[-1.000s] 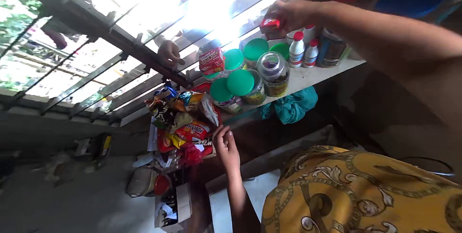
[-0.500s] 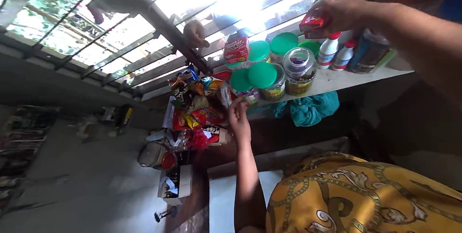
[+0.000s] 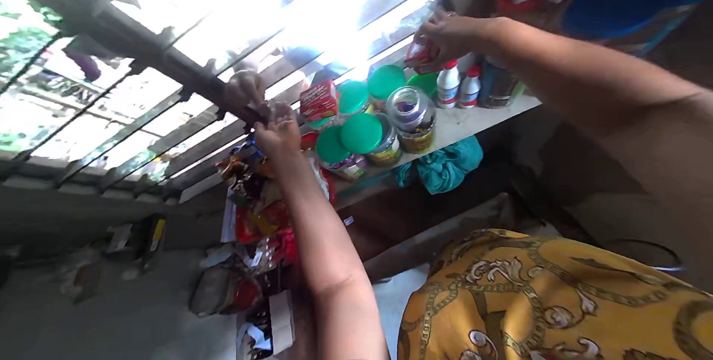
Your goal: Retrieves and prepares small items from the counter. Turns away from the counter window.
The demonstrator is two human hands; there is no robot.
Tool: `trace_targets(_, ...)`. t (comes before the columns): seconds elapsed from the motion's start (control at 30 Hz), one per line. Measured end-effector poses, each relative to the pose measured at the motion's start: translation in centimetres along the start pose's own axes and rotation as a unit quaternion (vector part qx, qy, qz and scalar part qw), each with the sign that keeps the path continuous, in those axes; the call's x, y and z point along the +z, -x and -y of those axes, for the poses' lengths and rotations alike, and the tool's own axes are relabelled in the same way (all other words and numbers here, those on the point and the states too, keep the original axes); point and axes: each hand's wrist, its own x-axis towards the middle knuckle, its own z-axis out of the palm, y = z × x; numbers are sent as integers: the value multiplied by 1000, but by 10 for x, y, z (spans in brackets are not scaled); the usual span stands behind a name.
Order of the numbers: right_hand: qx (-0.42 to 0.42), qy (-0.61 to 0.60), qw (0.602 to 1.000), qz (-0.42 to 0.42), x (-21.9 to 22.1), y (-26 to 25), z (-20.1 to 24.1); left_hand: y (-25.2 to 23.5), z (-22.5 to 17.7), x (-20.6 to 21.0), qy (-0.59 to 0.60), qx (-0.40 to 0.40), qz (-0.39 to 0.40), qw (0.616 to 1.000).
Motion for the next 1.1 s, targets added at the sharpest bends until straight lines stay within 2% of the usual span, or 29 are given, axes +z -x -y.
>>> trace_targets(0.07,0,-3,1000,-4,1,3,-5,7,1,-2,6,-2,58,998)
trace_targets(0.13,-13,-1,1000,-10,6,0,-9,11,3,1,38,8,73,997)
trace_targets(0.2,-18,2,1000,-5,5,-2,-7,4,6,7,67,24,41,997)
trace_targets(0.3,-3,8,1000,21,1,-7,4,-4,11,-5,71,20,36,997)
trace_targets(0.43,11,16,999,38,4,-21,7,17,12,5,60,28,-26,997)
trace_targets(0.63,6,64,995,70,-1,-20,12,61,8,-29,17,20,77,997)
trace_targets(0.77,-76,-24,995,53,2,-16,-7,90,10,-41,-26,28,12,999)
trace_targets(0.9,-107,-109,987,47,11,-15,-13,108,13,-47,-34,27,4,999)
trace_targets(1.0,-95,-121,987,49,22,-15,-15,115,17,-49,-47,19,12,999)
trace_targets(1.1,-57,-159,984,53,14,-3,-8,118,19,-50,-46,16,-5,999)
